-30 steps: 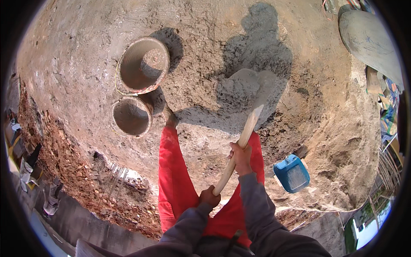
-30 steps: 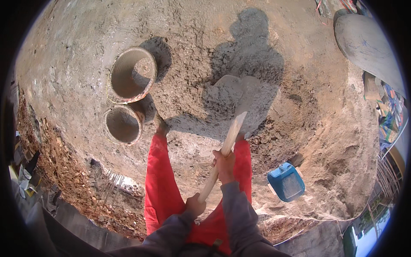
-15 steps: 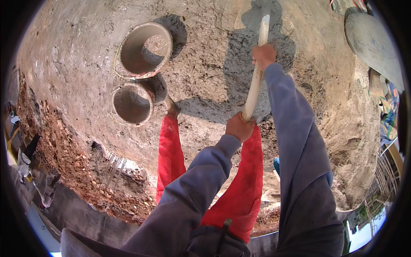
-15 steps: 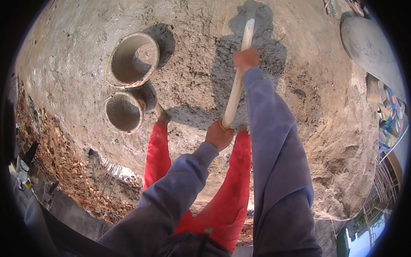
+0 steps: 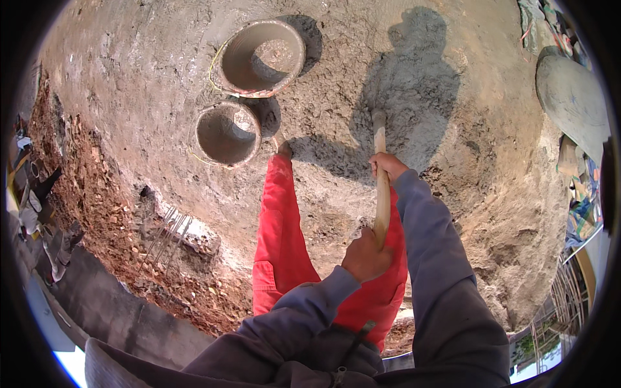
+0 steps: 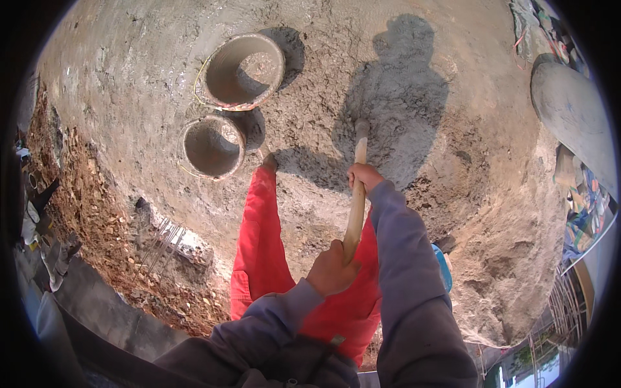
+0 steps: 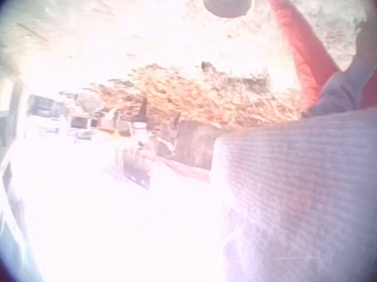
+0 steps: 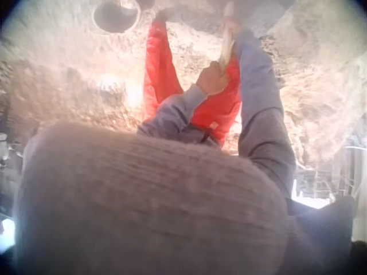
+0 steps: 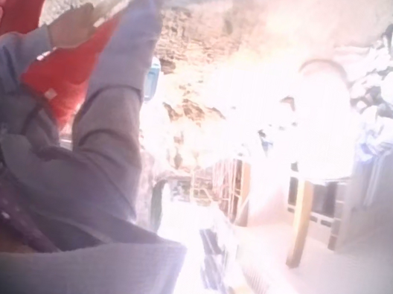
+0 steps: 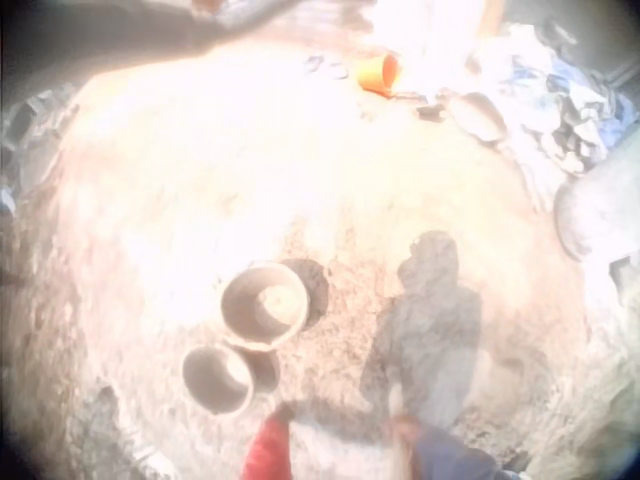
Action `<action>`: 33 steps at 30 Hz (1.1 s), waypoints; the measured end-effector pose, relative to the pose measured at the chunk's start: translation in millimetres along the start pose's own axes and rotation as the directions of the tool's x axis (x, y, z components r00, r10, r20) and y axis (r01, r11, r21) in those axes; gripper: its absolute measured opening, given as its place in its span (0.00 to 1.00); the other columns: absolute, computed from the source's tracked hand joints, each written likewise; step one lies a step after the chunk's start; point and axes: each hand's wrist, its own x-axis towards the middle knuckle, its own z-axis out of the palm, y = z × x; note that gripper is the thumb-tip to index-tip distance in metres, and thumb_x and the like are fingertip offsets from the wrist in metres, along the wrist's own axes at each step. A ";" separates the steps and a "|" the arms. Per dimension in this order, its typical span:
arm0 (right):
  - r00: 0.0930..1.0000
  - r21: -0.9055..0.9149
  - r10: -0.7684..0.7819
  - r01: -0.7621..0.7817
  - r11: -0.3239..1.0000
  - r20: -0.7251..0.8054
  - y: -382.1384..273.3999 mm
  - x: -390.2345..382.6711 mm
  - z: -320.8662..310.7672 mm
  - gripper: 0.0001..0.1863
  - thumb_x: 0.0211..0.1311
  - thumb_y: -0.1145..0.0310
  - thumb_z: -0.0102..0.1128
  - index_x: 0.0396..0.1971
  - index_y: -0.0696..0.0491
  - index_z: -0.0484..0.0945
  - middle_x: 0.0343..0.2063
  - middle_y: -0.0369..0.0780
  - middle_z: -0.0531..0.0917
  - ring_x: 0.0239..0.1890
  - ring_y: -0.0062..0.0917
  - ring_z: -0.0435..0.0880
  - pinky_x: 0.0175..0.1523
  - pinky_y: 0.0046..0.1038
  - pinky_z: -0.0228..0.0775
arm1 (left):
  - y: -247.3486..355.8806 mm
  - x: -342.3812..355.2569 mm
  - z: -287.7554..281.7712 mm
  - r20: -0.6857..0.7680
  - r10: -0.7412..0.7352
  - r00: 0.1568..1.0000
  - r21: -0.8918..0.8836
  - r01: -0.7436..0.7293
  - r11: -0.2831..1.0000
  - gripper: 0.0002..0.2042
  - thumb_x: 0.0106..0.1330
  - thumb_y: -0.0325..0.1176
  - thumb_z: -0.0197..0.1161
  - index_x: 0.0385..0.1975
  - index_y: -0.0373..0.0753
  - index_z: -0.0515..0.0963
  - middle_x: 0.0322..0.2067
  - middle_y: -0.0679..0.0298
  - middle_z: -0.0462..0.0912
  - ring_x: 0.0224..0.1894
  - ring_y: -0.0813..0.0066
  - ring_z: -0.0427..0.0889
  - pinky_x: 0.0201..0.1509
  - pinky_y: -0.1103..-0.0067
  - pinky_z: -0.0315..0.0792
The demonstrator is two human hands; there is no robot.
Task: The person mixes a pile of cement on the ground using a hoe and then scoops the mixed cement into buckets. Another person assists by moving the buckets.
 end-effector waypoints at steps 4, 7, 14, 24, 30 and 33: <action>0.995 0.102 0.072 -0.078 0.992 0.062 -25.1 -36.2 30.2 0.09 0.59 0.72 0.54 0.20 0.53 0.67 0.16 0.36 0.69 0.15 0.23 0.69 0.21 0.26 0.66 | 13.4 -38.9 -54.8 0.048 0.145 0.988 0.004 -0.145 0.989 0.21 0.60 0.42 0.58 0.41 0.27 0.66 0.29 0.37 0.78 0.34 0.37 0.80 0.38 0.54 0.73; 0.997 0.181 0.058 -0.067 0.981 0.054 -51.2 -86.6 66.9 0.09 0.59 0.72 0.55 0.21 0.52 0.66 0.16 0.35 0.69 0.15 0.21 0.68 0.21 0.24 0.66 | 18.5 -77.3 -100.9 0.122 0.298 0.947 0.085 -0.309 0.947 0.20 0.62 0.41 0.58 0.42 0.29 0.66 0.29 0.40 0.77 0.31 0.39 0.80 0.35 0.56 0.73; 0.972 0.415 -0.113 0.192 0.889 -0.207 -58.7 -212.7 227.0 0.08 0.61 0.71 0.57 0.28 0.50 0.66 0.20 0.32 0.70 0.19 0.17 0.71 0.22 0.21 0.68 | -46.9 -208.4 -243.5 0.026 0.445 0.895 0.072 -0.446 0.892 0.22 0.55 0.34 0.63 0.48 0.32 0.68 0.24 0.50 0.78 0.27 0.49 0.81 0.29 0.60 0.73; 0.954 0.359 -0.292 0.295 0.886 -0.063 -23.4 -74.2 392.1 0.11 0.55 0.77 0.63 0.35 0.56 0.69 0.27 0.37 0.76 0.21 0.23 0.77 0.26 0.27 0.77 | -298.7 -55.5 -264.8 -0.751 0.221 0.622 0.328 0.061 0.943 0.04 0.51 0.23 0.59 0.24 0.41 0.77 0.22 0.55 0.80 0.26 0.49 0.80 0.33 0.63 0.72; 0.924 0.550 -0.383 0.315 0.773 0.009 -16.0 -116.3 342.9 0.10 0.54 0.79 0.64 0.31 0.54 0.70 0.27 0.37 0.75 0.29 0.24 0.78 0.39 0.32 0.80 | -320.0 34.9 -287.1 -0.683 0.399 0.611 0.486 -0.028 0.874 0.07 0.46 0.23 0.62 0.22 0.45 0.75 0.24 0.64 0.77 0.34 0.58 0.77 0.42 0.67 0.66; 0.791 0.648 -0.521 0.584 0.489 -0.320 -51.3 -173.0 234.9 0.09 0.58 0.79 0.63 0.31 0.54 0.69 0.28 0.38 0.76 0.24 0.23 0.77 0.37 0.30 0.76 | -223.3 75.2 -253.1 -0.462 0.616 0.638 0.591 -0.296 0.750 0.09 0.47 0.22 0.62 0.28 0.43 0.75 0.28 0.62 0.77 0.35 0.56 0.77 0.43 0.65 0.68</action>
